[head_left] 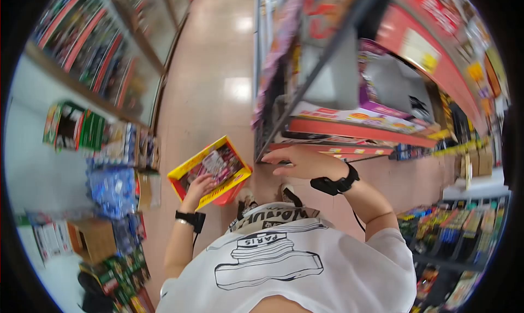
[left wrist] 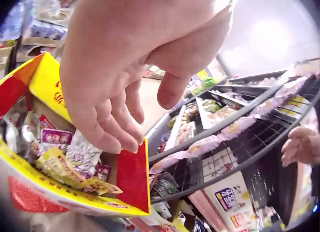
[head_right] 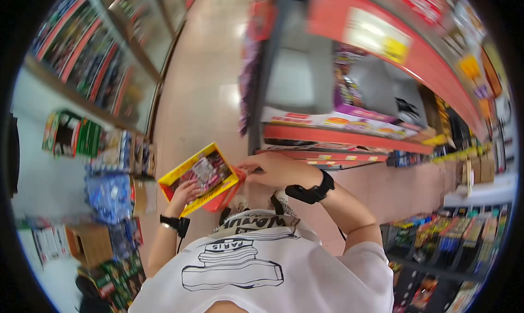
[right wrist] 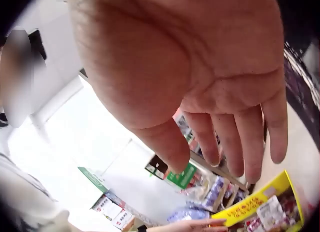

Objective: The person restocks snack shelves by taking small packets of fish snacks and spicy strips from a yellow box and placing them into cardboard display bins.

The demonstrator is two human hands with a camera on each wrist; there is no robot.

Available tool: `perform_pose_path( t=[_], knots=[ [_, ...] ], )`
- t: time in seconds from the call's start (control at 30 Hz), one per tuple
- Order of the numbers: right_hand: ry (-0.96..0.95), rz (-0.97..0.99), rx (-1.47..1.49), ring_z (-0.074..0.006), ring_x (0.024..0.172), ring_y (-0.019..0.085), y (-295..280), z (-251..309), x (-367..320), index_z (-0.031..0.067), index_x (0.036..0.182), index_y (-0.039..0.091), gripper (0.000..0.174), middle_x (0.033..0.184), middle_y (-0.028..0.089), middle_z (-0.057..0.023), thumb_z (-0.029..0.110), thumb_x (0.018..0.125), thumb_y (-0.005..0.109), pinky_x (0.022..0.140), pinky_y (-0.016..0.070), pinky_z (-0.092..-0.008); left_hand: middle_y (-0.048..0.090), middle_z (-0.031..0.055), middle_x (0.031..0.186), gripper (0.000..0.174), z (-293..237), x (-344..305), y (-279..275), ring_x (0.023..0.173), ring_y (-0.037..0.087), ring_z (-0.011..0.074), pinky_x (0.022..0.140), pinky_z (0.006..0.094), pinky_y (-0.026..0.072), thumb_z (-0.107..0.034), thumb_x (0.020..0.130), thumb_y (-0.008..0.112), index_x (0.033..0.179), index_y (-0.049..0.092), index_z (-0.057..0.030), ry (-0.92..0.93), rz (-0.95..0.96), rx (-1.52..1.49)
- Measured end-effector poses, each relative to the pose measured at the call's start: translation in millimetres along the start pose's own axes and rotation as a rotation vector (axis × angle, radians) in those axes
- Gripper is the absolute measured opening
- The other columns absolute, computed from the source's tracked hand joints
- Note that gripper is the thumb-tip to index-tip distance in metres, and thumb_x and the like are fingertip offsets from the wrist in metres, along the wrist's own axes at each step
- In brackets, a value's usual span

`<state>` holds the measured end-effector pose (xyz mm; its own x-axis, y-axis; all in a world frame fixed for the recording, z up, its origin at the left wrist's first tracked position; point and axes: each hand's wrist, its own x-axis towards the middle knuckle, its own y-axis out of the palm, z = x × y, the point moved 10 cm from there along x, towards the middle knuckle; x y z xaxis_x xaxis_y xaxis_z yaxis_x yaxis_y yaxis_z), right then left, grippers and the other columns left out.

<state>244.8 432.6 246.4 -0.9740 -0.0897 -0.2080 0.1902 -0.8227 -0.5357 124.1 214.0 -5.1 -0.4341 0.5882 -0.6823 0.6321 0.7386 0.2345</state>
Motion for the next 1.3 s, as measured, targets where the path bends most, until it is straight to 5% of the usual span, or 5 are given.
perform_pose_path(
  t=[0.27, 0.63, 1.1, 1.23, 1.3],
  knots=[
    [-0.085, -0.425, 0.033, -0.0220, 0.094, 0.061, -118, 78, -135, 0.0014, 0.111, 0.057, 0.032, 0.104, 0.062, -0.0121, 0.003, 0.080, 0.059, 0.078, 0.0495, -0.0309, 0.053, 0.0073, 0.119, 0.038, -136, -77, 186, 0.108, 0.050, 0.0154, 0.093, 0.0296, 0.0391, -0.012, 0.087, 0.055, 0.122, 0.047, -0.0016, 0.336, 0.544, 0.489],
    [-0.169, -0.859, -0.304, -0.0298, 0.087, 0.061, -210, 69, -238, 0.0016, 0.103, 0.060, 0.024, 0.096, 0.063, -0.0147, 0.003, 0.079, 0.060, 0.075, 0.0479, -0.0336, 0.056, 0.0095, 0.116, 0.035, -238, -200, 362, 0.107, 0.052, 0.0180, 0.092, 0.0310, 0.0407, -0.007, 0.084, 0.057, 0.119, 0.051, -0.0006, 0.768, 0.798, 0.957],
    [-0.140, -0.543, -0.784, -0.0354, 0.116, 0.044, -253, 70, -203, 0.0039, 0.130, 0.039, 0.060, 0.126, 0.044, -0.0241, 0.006, 0.074, 0.060, 0.096, 0.0363, -0.0410, 0.063, 0.0145, 0.098, 0.027, -331, -150, 469, 0.093, 0.059, 0.0290, 0.078, 0.0367, 0.0456, -0.015, 0.083, 0.055, 0.108, 0.058, -0.0059, 1.119, 0.092, 1.556],
    [-0.326, -0.822, -1.428, -0.0332, 0.083, 0.060, -264, 85, -193, 0.0016, 0.102, 0.056, 0.030, 0.094, 0.061, -0.0179, 0.008, 0.072, 0.059, 0.073, 0.0481, -0.0380, 0.064, 0.0137, 0.093, 0.025, -331, -129, 479, 0.089, 0.060, 0.0314, 0.078, 0.0395, 0.0454, -0.020, 0.081, 0.057, 0.103, 0.062, -0.0085, 1.045, -0.033, 1.800],
    [-0.406, -0.880, -1.231, -0.0298, 0.068, 0.060, -272, 89, -192, 0.0015, 0.084, 0.061, 0.017, 0.079, 0.063, -0.0137, 0.007, 0.069, 0.059, 0.063, 0.0482, -0.0352, 0.064, 0.0135, 0.092, 0.024, -328, -125, 487, 0.089, 0.060, 0.0308, 0.079, 0.0396, 0.0445, -0.021, 0.080, 0.057, 0.101, 0.063, -0.0096, 1.030, -0.085, 1.927]
  ],
)
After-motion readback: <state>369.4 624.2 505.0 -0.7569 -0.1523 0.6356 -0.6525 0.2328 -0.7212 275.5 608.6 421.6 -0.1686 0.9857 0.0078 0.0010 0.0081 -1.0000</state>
